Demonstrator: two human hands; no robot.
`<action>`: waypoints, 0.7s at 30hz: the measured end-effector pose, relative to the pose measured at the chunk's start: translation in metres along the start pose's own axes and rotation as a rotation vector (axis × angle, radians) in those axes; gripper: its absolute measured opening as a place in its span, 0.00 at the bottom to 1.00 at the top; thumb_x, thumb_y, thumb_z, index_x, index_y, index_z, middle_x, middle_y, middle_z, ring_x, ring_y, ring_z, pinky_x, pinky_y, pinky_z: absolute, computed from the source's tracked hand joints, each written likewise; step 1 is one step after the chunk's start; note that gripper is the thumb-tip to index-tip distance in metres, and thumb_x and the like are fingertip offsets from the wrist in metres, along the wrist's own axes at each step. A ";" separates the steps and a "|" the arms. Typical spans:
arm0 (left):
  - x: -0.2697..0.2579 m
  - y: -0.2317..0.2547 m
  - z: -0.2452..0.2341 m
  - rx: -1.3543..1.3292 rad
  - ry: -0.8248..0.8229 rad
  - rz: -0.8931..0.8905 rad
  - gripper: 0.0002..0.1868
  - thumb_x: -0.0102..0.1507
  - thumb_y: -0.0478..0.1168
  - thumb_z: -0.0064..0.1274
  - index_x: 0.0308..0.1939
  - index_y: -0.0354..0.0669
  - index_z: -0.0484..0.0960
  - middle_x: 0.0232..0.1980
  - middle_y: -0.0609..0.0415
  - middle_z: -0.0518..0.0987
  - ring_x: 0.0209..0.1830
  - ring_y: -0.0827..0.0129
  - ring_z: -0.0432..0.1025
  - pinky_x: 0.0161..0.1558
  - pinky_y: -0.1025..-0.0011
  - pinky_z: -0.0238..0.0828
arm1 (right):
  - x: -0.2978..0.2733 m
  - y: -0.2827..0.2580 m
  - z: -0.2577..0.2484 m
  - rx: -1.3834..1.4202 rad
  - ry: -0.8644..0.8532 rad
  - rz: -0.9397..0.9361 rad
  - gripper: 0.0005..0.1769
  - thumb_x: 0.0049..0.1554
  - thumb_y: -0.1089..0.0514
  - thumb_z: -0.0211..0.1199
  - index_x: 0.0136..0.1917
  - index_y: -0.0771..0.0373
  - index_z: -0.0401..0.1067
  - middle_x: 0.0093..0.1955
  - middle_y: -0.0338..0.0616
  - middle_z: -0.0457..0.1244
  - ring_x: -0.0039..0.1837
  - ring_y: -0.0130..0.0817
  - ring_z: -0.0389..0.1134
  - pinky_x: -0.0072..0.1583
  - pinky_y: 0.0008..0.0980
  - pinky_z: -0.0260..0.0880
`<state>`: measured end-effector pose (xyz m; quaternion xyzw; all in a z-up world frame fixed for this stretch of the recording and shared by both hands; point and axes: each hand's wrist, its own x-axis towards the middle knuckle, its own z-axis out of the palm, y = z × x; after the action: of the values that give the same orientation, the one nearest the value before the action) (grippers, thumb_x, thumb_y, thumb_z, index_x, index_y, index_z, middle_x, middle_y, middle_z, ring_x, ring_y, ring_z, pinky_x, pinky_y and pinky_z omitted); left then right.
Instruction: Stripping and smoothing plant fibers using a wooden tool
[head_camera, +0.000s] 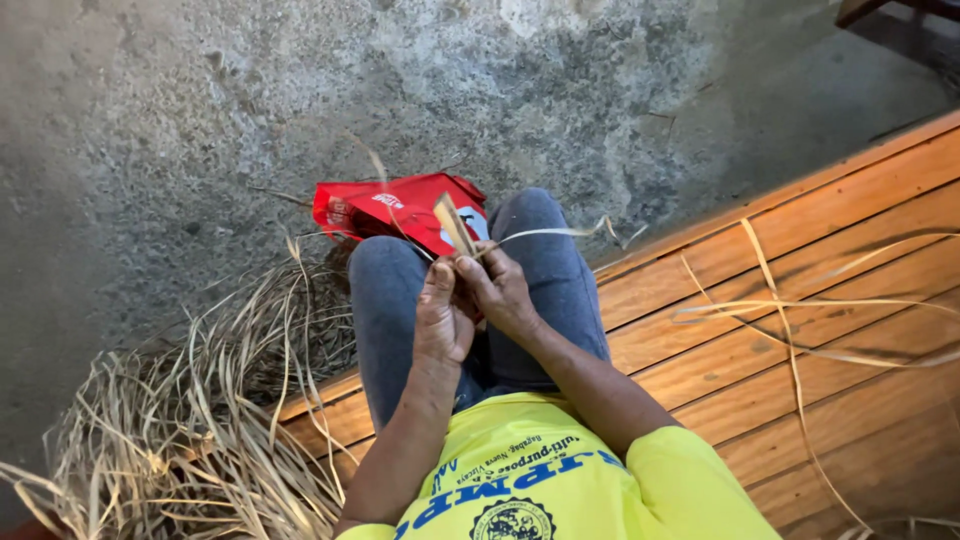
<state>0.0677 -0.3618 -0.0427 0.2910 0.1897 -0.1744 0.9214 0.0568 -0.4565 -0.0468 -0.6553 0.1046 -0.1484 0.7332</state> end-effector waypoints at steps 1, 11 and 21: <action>-0.003 0.001 0.004 0.036 0.033 0.042 0.05 0.67 0.42 0.59 0.42 0.47 0.82 0.43 0.56 0.84 0.44 0.72 0.79 0.54 0.70 0.80 | 0.000 -0.001 0.000 -0.003 -0.020 0.000 0.08 0.62 0.58 0.67 0.54 0.62 0.77 0.34 0.41 0.66 0.43 0.22 0.64 0.46 0.31 0.70; 0.067 0.042 -0.045 0.554 0.383 0.408 0.03 0.65 0.37 0.58 0.36 0.48 0.83 0.27 0.62 0.78 0.25 0.81 0.70 0.32 0.84 0.68 | -0.005 -0.029 0.004 0.242 -0.289 0.075 0.06 0.63 0.60 0.64 0.49 0.65 0.76 0.30 0.35 0.62 0.34 0.20 0.57 0.37 0.23 0.64; 0.105 0.145 -0.128 0.668 0.710 0.535 0.08 0.62 0.38 0.61 0.29 0.52 0.80 0.20 0.61 0.75 0.16 0.80 0.65 0.24 0.83 0.56 | -0.031 -0.004 -0.033 0.537 -0.332 0.205 0.08 0.62 0.61 0.61 0.47 0.71 0.72 0.27 0.41 0.57 0.29 0.22 0.55 0.30 0.19 0.56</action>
<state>0.1899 -0.1951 -0.1192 0.6462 0.3422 0.1237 0.6708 0.0157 -0.4766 -0.0479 -0.4397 0.0063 0.0125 0.8980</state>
